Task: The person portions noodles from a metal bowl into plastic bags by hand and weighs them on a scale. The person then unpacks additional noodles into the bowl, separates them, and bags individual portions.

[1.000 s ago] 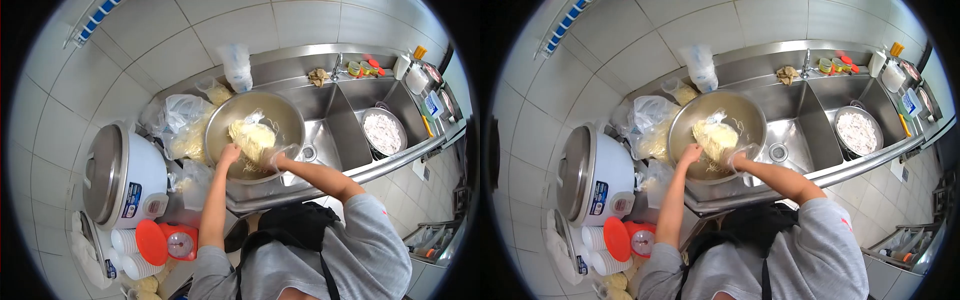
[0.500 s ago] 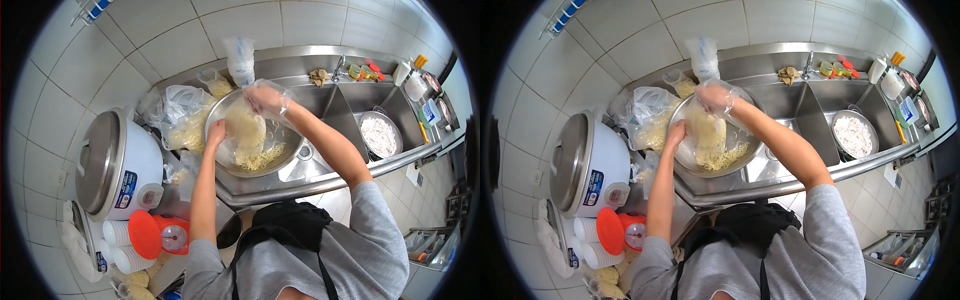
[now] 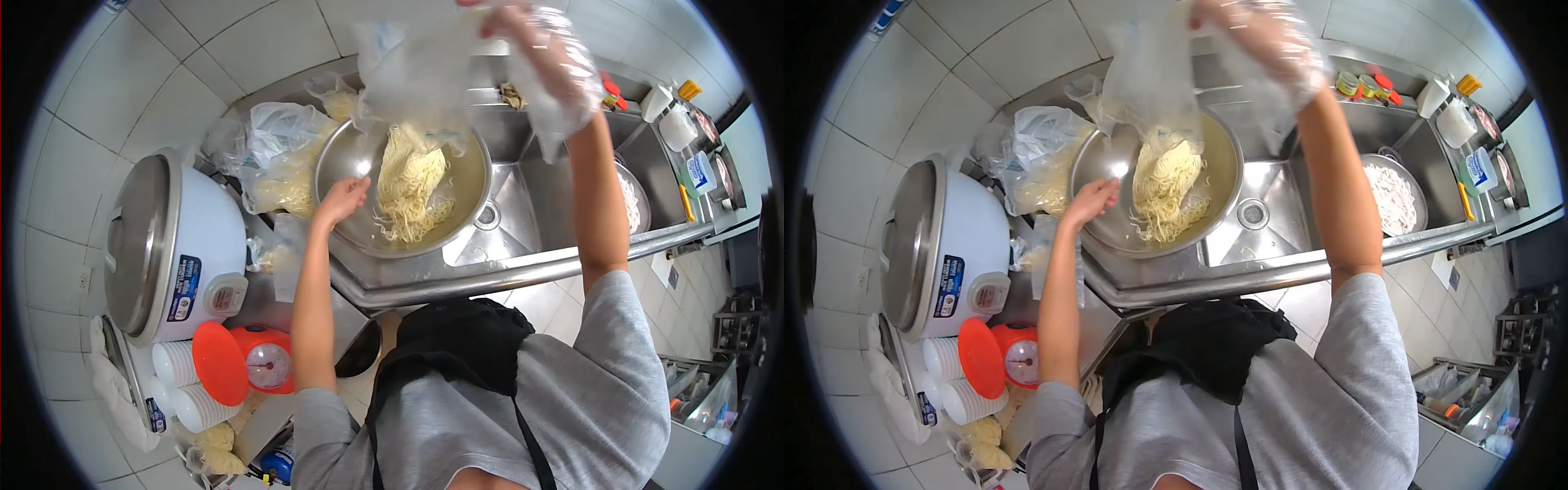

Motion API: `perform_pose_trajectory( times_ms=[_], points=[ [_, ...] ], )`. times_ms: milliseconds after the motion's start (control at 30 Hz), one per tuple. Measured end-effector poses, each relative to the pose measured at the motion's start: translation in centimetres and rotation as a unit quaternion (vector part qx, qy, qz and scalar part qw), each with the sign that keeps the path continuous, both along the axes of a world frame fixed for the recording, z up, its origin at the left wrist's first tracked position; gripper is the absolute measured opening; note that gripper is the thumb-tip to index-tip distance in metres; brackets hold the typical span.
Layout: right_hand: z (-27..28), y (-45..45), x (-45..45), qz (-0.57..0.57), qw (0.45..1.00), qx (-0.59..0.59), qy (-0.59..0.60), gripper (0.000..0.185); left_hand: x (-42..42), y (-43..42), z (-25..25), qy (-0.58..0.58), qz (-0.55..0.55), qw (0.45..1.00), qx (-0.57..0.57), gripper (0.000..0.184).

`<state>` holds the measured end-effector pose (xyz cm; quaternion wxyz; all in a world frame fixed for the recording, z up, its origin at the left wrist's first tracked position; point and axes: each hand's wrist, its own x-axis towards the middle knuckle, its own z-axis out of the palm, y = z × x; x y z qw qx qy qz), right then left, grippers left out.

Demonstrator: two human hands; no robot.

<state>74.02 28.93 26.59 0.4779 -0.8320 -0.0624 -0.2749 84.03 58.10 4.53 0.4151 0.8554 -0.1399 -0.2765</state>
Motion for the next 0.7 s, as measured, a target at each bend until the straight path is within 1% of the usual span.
perform_pose_trajectory(
  times_ms=[33, 67, 100, 167, 200, 233, 267, 333, 400, 433, 467, 500, 533, 567, 600, 633, 667, 700],
  points=[
    [-1.6, -2.8, -0.4, 0.01, 0.997, 0.064, -0.036, 0.027, -0.8, 0.0, -0.6, -0.003, -0.009, 1.0, -0.001, 0.045],
    [-3.7, -6.0, 0.1, 0.009, 0.988, 0.131, -0.082, 0.037, -1.2, -0.1, -1.0, -0.008, -0.018, 1.0, -0.001, 0.045],
    [-3.6, -6.1, -1.2, 0.011, 0.982, 0.163, -0.095, 0.037, -1.2, -0.1, -1.3, 0.024, -0.028, 0.999, 0.025, 0.045],
    [-4.0, -7.6, -3.0, 0.024, 0.968, 0.221, -0.115, 0.037, -0.5, -0.1, -2.9, 0.015, -0.055, 0.998, 0.033, 0.046],
    [-5.0, -9.8, -3.6, 0.036, 0.961, 0.247, -0.12, 0.037, -0.3, -0.1, -3.7, 0.013, -0.067, 0.997, 0.037, 0.046],
    [-7.4, -14.5, -3.6, -0.068, 0.951, 0.284, -0.104, 0.037, -0.3, -0.3, -3.7, 0.017, -0.073, 0.996, 0.046, 0.046],
    [-8.4, -16.2, -4.2, -0.116, 0.963, 0.235, -0.067, 0.04, -0.2, -0.5, -3.4, 0.02, -0.077, 0.995, 0.055, 0.046],
    [-12.3, -20.2, -4.3, -0.058, 0.977, 0.196, -0.057, 0.04, 0.0, -0.8, -3.0, 0.024, -0.089, 0.993, 0.068, 0.046],
    [-14.1, -19.8, -5.4, -0.12, 0.991, 0.055, 0.018, 0.038, 0.7, -0.9, -2.9, 0.021, -0.105, 0.991, 0.08, 0.045],
    [-14.5, -17.1, -5.6, -0.142, 0.988, 0.05, 0.028, 0.036, 1.0, -0.9, -2.8, 0.012, -0.107, 0.991, 0.078, 0.043],
    [-17.1, -18.2, -4.7, -0.159, 0.986, 0.024, 0.053, 0.03, 0.9, -0.9, -2.8, 0.001, -0.103, 0.992, 0.075, 0.042],
    [-17.5, -17.6, -4.6, -0.181, 0.965, -0.163, 0.097, 0.027, 0.8, -1.0, -2.7, -0.01, -0.102, 0.992, 0.073, 0.042],
    [-18.0, -16.7, -4.0, -0.212, 0.905, -0.284, 0.235, 0.028, 0.8, -1.1, -2.6, -0.023, -0.102, 0.992, 0.071, 0.041],
    [-18.5, -15.8, -4.6, -0.122, 0.889, -0.385, 0.215, 0.028, 0.7, -1.0, -2.7, -0.02, -0.098, 0.992, 0.07, 0.04],
    [-18.8, -15.1, -4.2, -0.059, 0.833, -0.425, 0.35, 0.032, 0.4, -0.8, -3.4, -0.018, -0.096, 0.993, 0.07, 0.04],
    [-17.1, -11.6, -4.1, -0.115, 0.764, -0.435, 0.463, 0.036, 0.2, -0.7, -3.8, -0.017, -0.094, 0.993, 0.07, 0.039],
    [-16.1, -9.1, -3.9, -0.1, 0.759, -0.44, 0.469, 0.04, 0.1, -0.6, -3.9, -0.018, -0.103, 0.992, 0.068, 0.039],
    [-17.7, -8.6, -2.8, -0.034, 0.784, -0.442, 0.434, 0.04, 0.0, -0.5, -3.9, -0.019, -0.112, 0.991, 0.066, 0.038]
  ],
)
